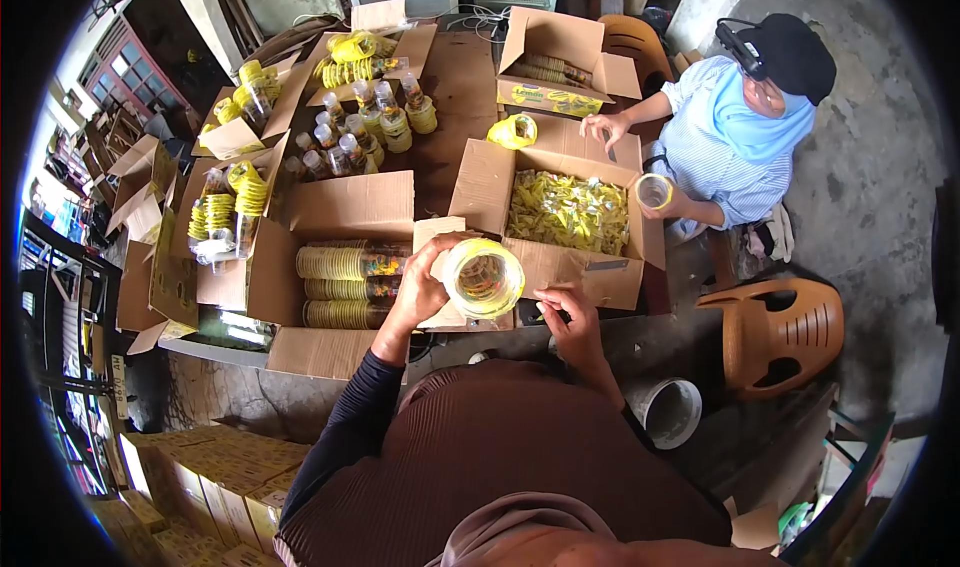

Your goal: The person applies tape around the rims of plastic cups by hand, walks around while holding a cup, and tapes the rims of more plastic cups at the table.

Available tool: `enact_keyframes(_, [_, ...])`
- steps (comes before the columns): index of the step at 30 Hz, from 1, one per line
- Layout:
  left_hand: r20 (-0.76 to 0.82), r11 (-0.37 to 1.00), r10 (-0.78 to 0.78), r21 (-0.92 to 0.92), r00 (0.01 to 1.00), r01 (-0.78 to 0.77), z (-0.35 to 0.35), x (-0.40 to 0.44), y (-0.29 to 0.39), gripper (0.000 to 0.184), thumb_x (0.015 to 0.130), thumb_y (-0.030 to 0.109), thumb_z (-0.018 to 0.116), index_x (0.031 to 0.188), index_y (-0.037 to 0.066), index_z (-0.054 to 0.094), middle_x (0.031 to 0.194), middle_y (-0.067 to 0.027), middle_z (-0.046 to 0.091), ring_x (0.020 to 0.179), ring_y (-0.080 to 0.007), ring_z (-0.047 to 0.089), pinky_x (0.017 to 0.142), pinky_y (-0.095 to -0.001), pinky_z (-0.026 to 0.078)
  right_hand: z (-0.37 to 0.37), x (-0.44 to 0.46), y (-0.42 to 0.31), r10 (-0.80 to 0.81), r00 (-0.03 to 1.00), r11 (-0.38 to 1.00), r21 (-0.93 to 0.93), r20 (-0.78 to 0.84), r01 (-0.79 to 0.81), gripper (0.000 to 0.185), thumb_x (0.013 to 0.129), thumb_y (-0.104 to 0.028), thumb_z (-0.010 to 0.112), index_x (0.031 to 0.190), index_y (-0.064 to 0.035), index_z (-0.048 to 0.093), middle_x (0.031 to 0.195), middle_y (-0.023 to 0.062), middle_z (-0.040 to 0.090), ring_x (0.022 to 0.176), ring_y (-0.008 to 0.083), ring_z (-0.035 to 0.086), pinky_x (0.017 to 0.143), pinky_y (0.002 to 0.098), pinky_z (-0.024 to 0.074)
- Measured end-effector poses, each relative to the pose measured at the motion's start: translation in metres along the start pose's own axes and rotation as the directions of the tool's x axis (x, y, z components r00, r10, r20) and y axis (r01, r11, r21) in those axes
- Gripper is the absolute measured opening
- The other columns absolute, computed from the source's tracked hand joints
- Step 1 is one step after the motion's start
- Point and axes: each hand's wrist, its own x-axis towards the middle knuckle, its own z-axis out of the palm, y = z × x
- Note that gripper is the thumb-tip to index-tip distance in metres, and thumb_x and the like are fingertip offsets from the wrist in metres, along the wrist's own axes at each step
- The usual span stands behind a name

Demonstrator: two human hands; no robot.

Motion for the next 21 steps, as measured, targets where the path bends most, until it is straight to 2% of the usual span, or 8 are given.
enact_keyframes(4, [-0.001,0.996,0.081,0.031,0.997,-0.080,-0.003,0.005,0.001,0.054,0.067,0.003,0.081,0.115,0.007,0.056,0.118,-0.0137,0.066,0.111,-0.0298,0.063,0.096,-0.0398,0.049,0.001,-0.001,0.005,-0.022,0.999,0.999,-0.048,0.031,0.023,0.018,0.085,0.001,0.064,0.103,-0.0023,0.067,0.096,0.0101,0.063,0.086,0.0227,0.062,0.077,0.0311,0.0515])
enact_keyframes(12, [-0.017,0.980,0.109,-0.162,0.994,-0.111,-0.008,0.011,-0.009,0.056,0.064,0.008,0.084,0.113,0.008,0.056,0.121,-0.0142,0.064,0.117,-0.0308,0.059,0.104,-0.0426,0.043,0.006,0.004,0.007,-0.071,0.993,0.990,-0.113,0.097,0.082,0.019,0.085,0.000,0.061,0.103,-0.0020,0.066,0.096,0.0104,0.062,0.088,0.0264,0.062,0.076,0.0355,0.0505])
enact_keyframes(13, [0.004,0.979,0.111,-0.175,0.994,-0.108,-0.008,0.011,-0.009,0.049,0.070,0.013,0.081,0.112,0.006,0.055,0.124,-0.0192,0.061,0.124,-0.0347,0.053,0.107,-0.0459,0.040,0.007,0.005,0.007,-0.068,0.993,0.991,-0.112,0.095,0.079,0.019,0.085,0.000,0.061,0.103,-0.0020,0.066,0.096,0.0104,0.062,0.088,0.0264,0.062,0.076,0.0355,0.0505])
enact_keyframes(16, [-0.005,0.978,0.114,-0.174,0.994,-0.113,-0.010,0.012,-0.012,0.048,0.071,0.014,0.081,0.111,0.005,0.055,0.125,-0.0194,0.060,0.124,-0.0341,0.053,0.107,-0.0453,0.040,0.009,0.007,0.006,-0.060,0.992,0.990,-0.123,0.112,0.073,0.018,0.085,0.000,0.061,0.102,-0.0018,0.066,0.096,0.0107,0.062,0.088,0.0275,0.062,0.077,0.0361,0.0503])
enact_keyframes(18, [-0.014,0.978,0.086,-0.188,0.996,-0.087,-0.012,0.009,-0.026,0.050,0.072,0.013,0.080,0.115,0.003,0.055,0.127,-0.0182,0.059,0.123,-0.0327,0.053,0.107,-0.0447,0.040,0.009,0.008,0.008,-0.061,0.988,0.985,-0.152,0.145,0.083,0.018,0.085,-0.002,0.061,0.102,-0.0023,0.066,0.097,0.0105,0.062,0.089,0.0283,0.061,0.077,0.0365,0.0501])
enact_keyframes(19, [0.025,0.948,-0.027,-0.316,0.999,0.033,-0.014,0.005,-0.030,0.055,0.075,0.011,0.079,0.123,0.001,0.053,0.129,-0.0171,0.058,0.122,-0.0296,0.054,0.105,-0.0422,0.042,0.009,0.007,0.009,-0.059,0.987,0.985,-0.152,0.149,0.082,0.018,0.085,-0.002,0.061,0.102,-0.0023,0.066,0.097,0.0105,0.062,0.089,0.0283,0.061,0.077,0.0365,0.0501])
enact_keyframes(20, [-0.034,0.884,-0.194,-0.440,0.980,0.159,-0.007,-0.004,-0.051,0.058,0.079,0.008,0.075,0.130,0.000,0.050,0.129,-0.0167,0.058,0.120,-0.0270,0.055,0.102,-0.0393,0.045,0.009,0.007,0.010,-0.056,0.985,0.982,-0.168,0.165,0.084,0.018,0.085,-0.003,0.062,0.102,-0.0031,0.066,0.097,0.0101,0.062,0.089,0.0289,0.061,0.077,0.0367,0.0501])
enact_keyframes(21, [-0.065,0.881,-0.251,-0.428,0.966,0.200,-0.014,-0.003,-0.056,0.056,0.080,0.005,0.073,0.130,0.000,0.050,0.128,-0.0171,0.058,0.118,-0.0261,0.056,0.101,-0.0383,0.046,0.009,0.007,0.011,-0.050,0.982,0.980,-0.183,0.180,0.084,0.017,0.086,-0.004,0.062,0.103,-0.0040,0.066,0.098,0.0098,0.062,0.089,0.0295,0.061,0.077,0.0369,0.0500])
